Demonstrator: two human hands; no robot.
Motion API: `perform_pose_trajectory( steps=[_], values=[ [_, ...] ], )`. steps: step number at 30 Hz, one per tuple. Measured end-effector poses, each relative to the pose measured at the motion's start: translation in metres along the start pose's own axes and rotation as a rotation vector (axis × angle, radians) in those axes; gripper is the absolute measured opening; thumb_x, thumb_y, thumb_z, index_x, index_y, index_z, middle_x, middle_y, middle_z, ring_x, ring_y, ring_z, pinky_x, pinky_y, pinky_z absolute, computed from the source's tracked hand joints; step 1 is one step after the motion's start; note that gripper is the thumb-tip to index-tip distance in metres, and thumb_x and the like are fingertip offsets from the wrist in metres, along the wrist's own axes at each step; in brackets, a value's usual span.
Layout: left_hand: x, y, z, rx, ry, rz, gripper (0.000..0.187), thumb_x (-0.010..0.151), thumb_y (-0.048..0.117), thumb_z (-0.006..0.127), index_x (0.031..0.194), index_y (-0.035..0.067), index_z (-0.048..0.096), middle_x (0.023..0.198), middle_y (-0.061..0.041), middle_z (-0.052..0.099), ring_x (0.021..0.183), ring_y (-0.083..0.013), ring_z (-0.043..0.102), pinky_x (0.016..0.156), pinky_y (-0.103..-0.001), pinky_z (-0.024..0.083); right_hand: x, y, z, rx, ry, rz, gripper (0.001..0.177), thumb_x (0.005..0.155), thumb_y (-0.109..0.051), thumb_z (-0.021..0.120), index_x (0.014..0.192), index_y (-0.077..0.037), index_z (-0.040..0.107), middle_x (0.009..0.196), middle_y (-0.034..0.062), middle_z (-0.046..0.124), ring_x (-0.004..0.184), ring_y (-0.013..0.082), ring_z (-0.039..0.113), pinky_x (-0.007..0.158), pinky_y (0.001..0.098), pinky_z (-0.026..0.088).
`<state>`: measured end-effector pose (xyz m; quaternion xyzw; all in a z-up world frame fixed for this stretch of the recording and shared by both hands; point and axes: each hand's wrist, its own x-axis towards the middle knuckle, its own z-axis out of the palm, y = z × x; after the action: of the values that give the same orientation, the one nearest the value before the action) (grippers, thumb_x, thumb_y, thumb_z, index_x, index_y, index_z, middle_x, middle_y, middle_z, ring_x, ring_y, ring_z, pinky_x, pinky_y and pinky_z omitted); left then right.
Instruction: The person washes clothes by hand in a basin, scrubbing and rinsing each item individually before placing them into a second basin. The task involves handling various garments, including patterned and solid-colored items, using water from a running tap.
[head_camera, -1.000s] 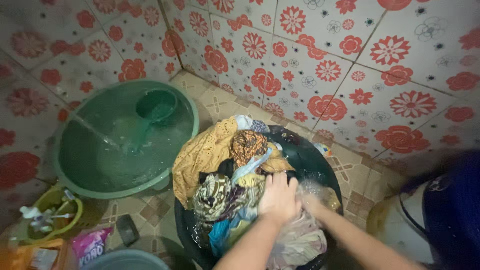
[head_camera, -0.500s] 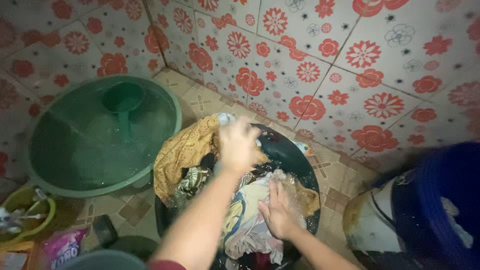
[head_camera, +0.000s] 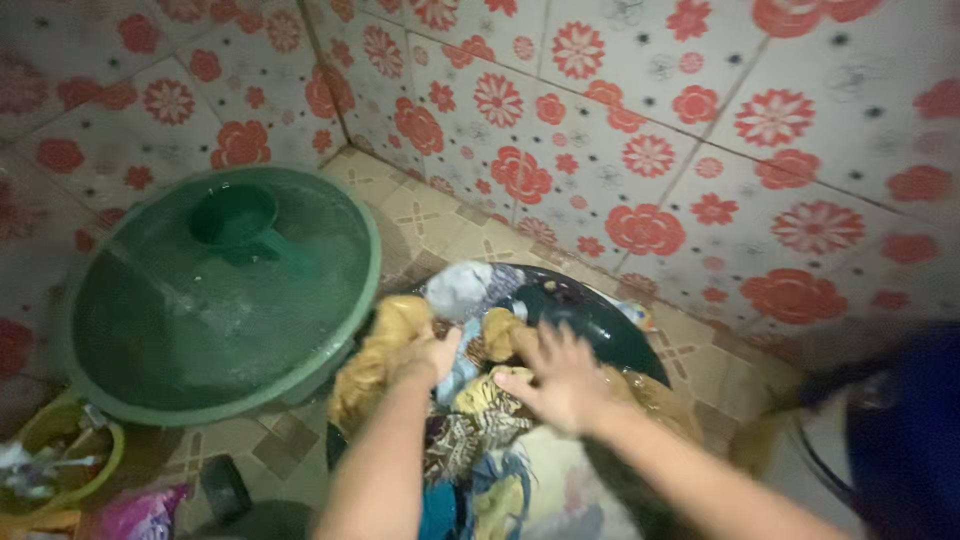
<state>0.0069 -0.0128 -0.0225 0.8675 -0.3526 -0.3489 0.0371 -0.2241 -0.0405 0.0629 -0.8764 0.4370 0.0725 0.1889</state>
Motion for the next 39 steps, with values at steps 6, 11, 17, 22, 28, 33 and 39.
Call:
perform_pose_trajectory(
  steps=[6, 11, 17, 22, 28, 33, 39],
  values=[
    [0.042, -0.005, 0.019, -0.082, 0.009, 0.066, 0.085, 0.101, 0.067, 0.016, 0.151, 0.009, 0.052, 0.153, -0.023, 0.052, 0.145, -0.0393, 0.048, 0.123, -0.049, 0.033, 0.075, -0.021, 0.068, -0.148, -0.012, 0.149, 0.083, 0.097, -0.057, 0.037, 0.161, -0.008, 0.019, 0.164, 0.0243, 0.014, 0.152, 0.0457, 0.007, 0.12, 0.06, 0.007],
    [-0.022, -0.015, 0.014, -0.284, 0.001, 0.173, 0.084, 0.099, 0.064, 0.034, 0.165, 0.014, 0.013, 0.165, -0.027, 0.009, 0.154, -0.0414, 0.011, 0.123, -0.057, 0.012, 0.131, -0.017, 0.1, -0.212, -0.015, 0.213, 0.055, 0.107, -0.032, 0.033, 0.156, -0.008, 0.037, 0.166, 0.0217, 0.026, 0.156, 0.0454, 0.011, 0.124, 0.0672, 0.007],
    [-0.117, -0.019, 0.06, -0.484, 0.609, 0.522, 0.042, 0.099, 0.033, 0.041, 0.122, 0.01, 0.068, 0.129, -0.011, 0.066, 0.125, -0.0302, 0.057, 0.109, -0.044, 0.041, 0.121, -0.026, 0.091, -0.306, 0.146, 0.194, 0.053, 0.096, -0.031, 0.053, 0.143, -0.007, 0.053, 0.15, 0.0183, 0.049, 0.146, 0.043, 0.032, 0.115, 0.0656, 0.023],
    [-0.049, -0.03, 0.064, -0.379, 0.719, 0.622, 0.033, 0.101, 0.027, 0.048, 0.099, 0.008, 0.074, 0.106, -0.015, 0.073, 0.101, -0.0357, 0.065, 0.093, -0.047, 0.051, 0.044, -0.03, 0.052, 0.312, 0.427, -0.217, 0.052, 0.099, -0.048, 0.05, 0.137, -0.013, 0.058, 0.145, 0.012, 0.057, 0.137, 0.0346, 0.051, 0.117, 0.0558, 0.042],
    [0.049, -0.029, 0.075, -0.478, 0.486, 0.396, 0.038, 0.097, 0.04, 0.056, 0.093, 0.009, 0.077, 0.094, -0.021, 0.074, 0.087, -0.0382, 0.071, 0.083, -0.049, 0.055, -0.068, -0.058, 0.059, -0.22, 0.391, -0.762, 0.091, 0.073, -0.066, 0.063, 0.138, -0.004, 0.05, 0.137, 0.024, 0.051, 0.138, 0.0425, 0.038, 0.115, 0.0609, 0.02],
    [0.084, -0.042, 0.042, -0.411, 0.231, 0.271, 0.04, 0.089, 0.047, 0.06, 0.09, 0.013, 0.082, 0.09, -0.018, 0.072, 0.087, -0.0352, 0.07, 0.084, -0.047, 0.054, -0.046, -0.092, 0.118, -0.538, -0.159, -0.851, 0.047, 0.098, -0.031, 0.057, 0.132, 0.001, 0.06, 0.13, 0.016, 0.056, 0.136, 0.0335, 0.045, 0.121, 0.047, 0.027],
    [0.001, -0.029, 0.012, -0.041, 0.168, 0.536, 0.049, 0.101, 0.049, 0.048, 0.121, 0.01, 0.069, 0.123, -0.019, 0.071, 0.115, -0.0364, 0.066, 0.099, -0.052, 0.051, 0.007, -0.107, 0.235, -0.285, 0.374, -0.937, 0.05, 0.085, -0.033, 0.057, 0.127, -0.008, 0.066, 0.136, 0.0126, 0.06, 0.133, 0.0306, 0.049, 0.118, 0.0476, 0.03]
  ],
)
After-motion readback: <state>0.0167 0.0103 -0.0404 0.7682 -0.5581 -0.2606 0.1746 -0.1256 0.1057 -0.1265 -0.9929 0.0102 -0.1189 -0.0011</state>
